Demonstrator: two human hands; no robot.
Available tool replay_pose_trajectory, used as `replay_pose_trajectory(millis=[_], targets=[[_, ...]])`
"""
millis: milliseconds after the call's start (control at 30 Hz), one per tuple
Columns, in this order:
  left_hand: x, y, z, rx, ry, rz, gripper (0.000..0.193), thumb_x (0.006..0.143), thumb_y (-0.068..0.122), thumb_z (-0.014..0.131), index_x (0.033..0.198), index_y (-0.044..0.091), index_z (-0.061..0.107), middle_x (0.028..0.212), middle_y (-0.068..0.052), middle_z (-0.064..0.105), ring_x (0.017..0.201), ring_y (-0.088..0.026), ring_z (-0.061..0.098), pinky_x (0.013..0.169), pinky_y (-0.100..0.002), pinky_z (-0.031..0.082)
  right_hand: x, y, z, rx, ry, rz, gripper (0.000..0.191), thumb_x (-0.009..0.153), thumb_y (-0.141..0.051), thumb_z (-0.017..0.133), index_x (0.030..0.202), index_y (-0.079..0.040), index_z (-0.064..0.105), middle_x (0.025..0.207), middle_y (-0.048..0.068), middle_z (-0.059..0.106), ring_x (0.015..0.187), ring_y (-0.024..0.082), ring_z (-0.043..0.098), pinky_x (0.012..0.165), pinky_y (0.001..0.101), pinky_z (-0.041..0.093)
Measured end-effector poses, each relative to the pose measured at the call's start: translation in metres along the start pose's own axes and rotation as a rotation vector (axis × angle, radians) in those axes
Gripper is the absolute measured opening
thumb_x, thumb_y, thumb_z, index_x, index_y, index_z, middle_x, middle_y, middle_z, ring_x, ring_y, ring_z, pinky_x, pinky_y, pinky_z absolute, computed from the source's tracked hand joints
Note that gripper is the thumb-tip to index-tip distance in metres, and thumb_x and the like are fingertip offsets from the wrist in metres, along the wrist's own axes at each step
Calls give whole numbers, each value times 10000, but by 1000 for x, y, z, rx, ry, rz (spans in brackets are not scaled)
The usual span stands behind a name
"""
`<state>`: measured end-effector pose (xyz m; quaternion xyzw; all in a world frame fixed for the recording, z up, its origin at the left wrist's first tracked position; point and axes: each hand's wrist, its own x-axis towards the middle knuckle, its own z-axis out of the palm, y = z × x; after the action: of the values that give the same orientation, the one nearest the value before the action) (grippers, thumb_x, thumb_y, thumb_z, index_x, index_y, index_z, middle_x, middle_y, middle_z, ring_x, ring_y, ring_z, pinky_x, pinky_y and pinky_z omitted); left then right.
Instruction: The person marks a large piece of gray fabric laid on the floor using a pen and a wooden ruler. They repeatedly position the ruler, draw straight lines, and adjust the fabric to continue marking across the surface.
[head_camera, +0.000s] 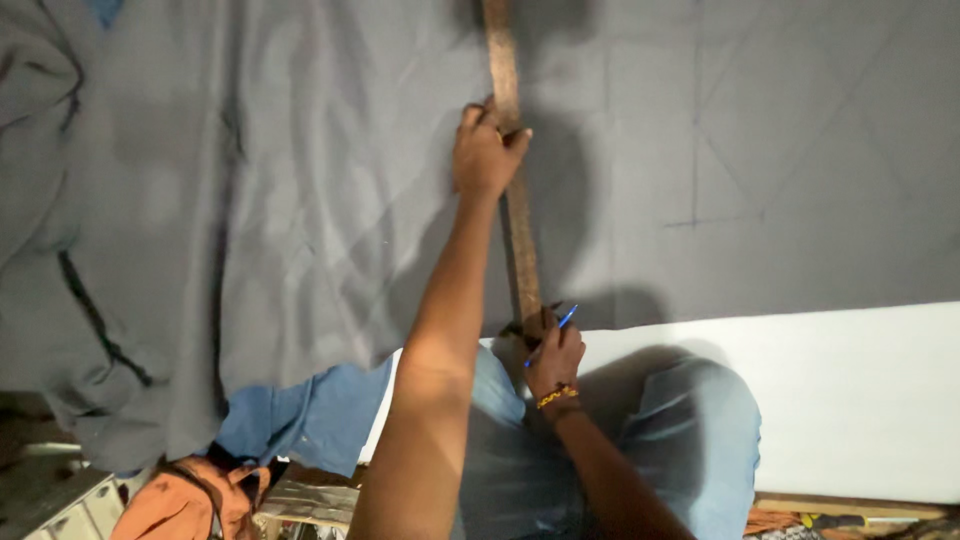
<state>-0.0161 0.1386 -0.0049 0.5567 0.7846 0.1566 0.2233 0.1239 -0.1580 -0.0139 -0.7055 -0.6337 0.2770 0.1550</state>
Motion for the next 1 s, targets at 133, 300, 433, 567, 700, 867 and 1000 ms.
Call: replay_pose_trajectory(millis=[133, 300, 433, 567, 700, 867, 1000], targets=[[0, -2, -4, -57, -31, -4, 732, 765, 424, 848, 1365, 87, 602, 1187, -101, 618, 1080, -304, 628, 949, -409, 518, -14, 6, 10, -47, 7, -14, 477, 802, -327, 812, 1090, -12, 601, 1035, 198, 586, 969, 405, 555, 834, 522, 411], [-2, -1, -11, -210, -65, 33, 675, 772, 378, 849, 1363, 144, 621, 1145, -64, 625, 1075, -275, 651, 952, -389, 538, -16, 3, 8, 6, 0, 29, 428, 764, -335, 809, 1040, -64, 626, 981, 157, 590, 947, 377, 565, 814, 517, 408], [-3, 3, -9, -117, -79, -50, 647, 764, 384, 845, 1343, 204, 620, 1111, -40, 620, 1056, -260, 642, 918, -397, 526, -9, 1, 3, -2, 16, 11, 483, 792, -337, 797, 1159, -61, 647, 976, 145, 593, 937, 362, 570, 797, 501, 407], [-4, 2, -6, -51, -16, 3, 653, 759, 383, 862, 1330, 191, 610, 1124, -40, 611, 1063, -287, 613, 909, -415, 517, -5, 1, 6, -32, 18, 23, 512, 792, -346, 803, 1186, -60, 645, 975, 149, 596, 936, 360, 573, 790, 495, 407], [-5, -1, -5, -72, -60, -42, 634, 775, 382, 839, 1339, 205, 610, 1112, -31, 621, 1061, -269, 639, 930, -412, 531, -8, 4, 10, -46, 21, 6, 514, 779, -347, 799, 1154, -33, 641, 977, 161, 596, 930, 363, 571, 791, 499, 408], [-2, 1, -8, -84, -38, 19, 620, 787, 383, 834, 1339, 190, 626, 1143, -56, 621, 1072, -284, 635, 934, -414, 544, -6, 10, 14, -66, -45, 18, 457, 803, -353, 794, 1056, -10, 632, 964, 165, 598, 922, 368, 568, 806, 508, 411], [1, 4, -11, -41, -38, -62, 615, 754, 397, 836, 1305, 201, 649, 1162, -27, 632, 1090, -276, 631, 944, -415, 533, -1, 7, 12, -105, -1, 0, 291, 816, -263, 747, 997, -63, 637, 992, 143, 608, 967, 364, 582, 825, 493, 416]])
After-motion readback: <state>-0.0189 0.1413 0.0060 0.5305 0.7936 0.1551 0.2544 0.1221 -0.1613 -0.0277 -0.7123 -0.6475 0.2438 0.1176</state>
